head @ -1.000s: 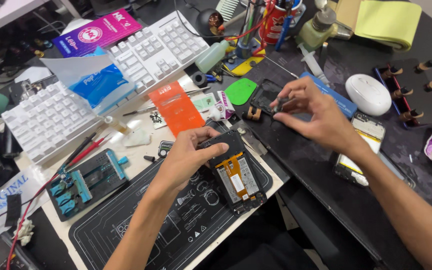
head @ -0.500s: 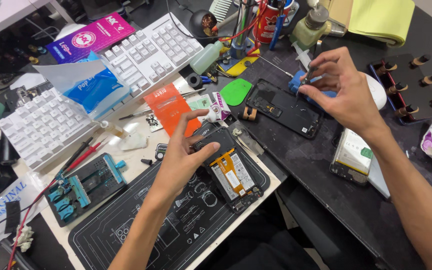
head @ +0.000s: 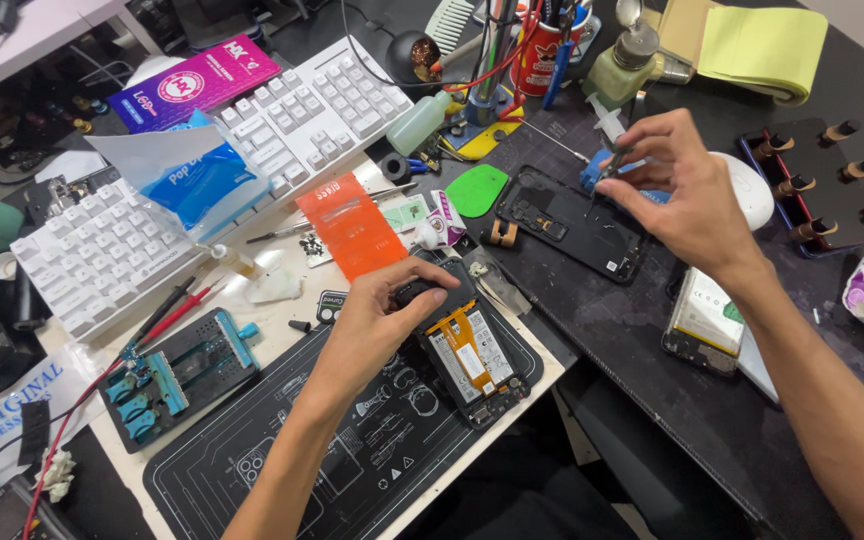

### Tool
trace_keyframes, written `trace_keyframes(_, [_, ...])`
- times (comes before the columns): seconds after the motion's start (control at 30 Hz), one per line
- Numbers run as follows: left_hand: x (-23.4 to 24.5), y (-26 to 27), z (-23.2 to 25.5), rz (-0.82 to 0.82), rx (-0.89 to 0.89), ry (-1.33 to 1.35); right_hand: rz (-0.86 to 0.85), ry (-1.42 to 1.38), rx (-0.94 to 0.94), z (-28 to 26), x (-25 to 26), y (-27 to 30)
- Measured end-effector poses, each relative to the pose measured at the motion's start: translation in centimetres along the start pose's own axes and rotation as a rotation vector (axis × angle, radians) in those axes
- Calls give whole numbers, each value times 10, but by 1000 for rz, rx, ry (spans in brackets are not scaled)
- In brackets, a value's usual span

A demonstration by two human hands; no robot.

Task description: The person assembles a smartphone by connecting internal ribbon cables and placing a black metal shield over the motherboard. They then use a blue electric screwdriver to secure screws along the phone's frame, working on the device while it rests on a black anti-static mat.

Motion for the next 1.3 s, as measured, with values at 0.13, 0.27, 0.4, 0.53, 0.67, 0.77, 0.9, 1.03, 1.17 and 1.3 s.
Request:
trace_keyframes(0.13, [1,2,0,-14,47,-34,79,-294,52,-2,6,4])
trace_keyframes(0.27, [1,4,-2,-18,99,-31,116,-591,-35,-10,-7,12])
trace_keyframes(0.4, [0,4,2,-55,31,11,103,-621,-37,-40,-35,23])
trace_keyframes(0.53, [0,6,1,-65,34,55,73,-725,-76,-65,-56,23])
trace_keyframes(0.67, [-2,9,3,-89,9,83,45,-699,-57,-79,-68,18])
trace_keyframes(0.77, [-1,7,7,-103,-20,91,41,-754,-65,-86,-76,14])
trace_keyframes(0.9, [2,7,7,-88,-79,42,51,-708,-79,-89,-79,14])
trace_keyframes(1.03, [2,7,0,-89,-40,72,43,-729,-103,-87,-80,14])
trace_keyframes(1.17, [3,8,-1,-57,-11,54,43,-686,-85,-89,-81,16])
trace_keyframes(1.3, [5,10,-5,-46,54,45,47,-668,-81,-90,-81,16])
Point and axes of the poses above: each hand's wrist, its own y-axis away from the middle knuckle, its own x-axis out of the back of the hand, z = x × y, the point moved 8 cm from there along -y, towards the middle knuckle, and after that the axes turned 4 degrees about y, right-handed, at the moved point
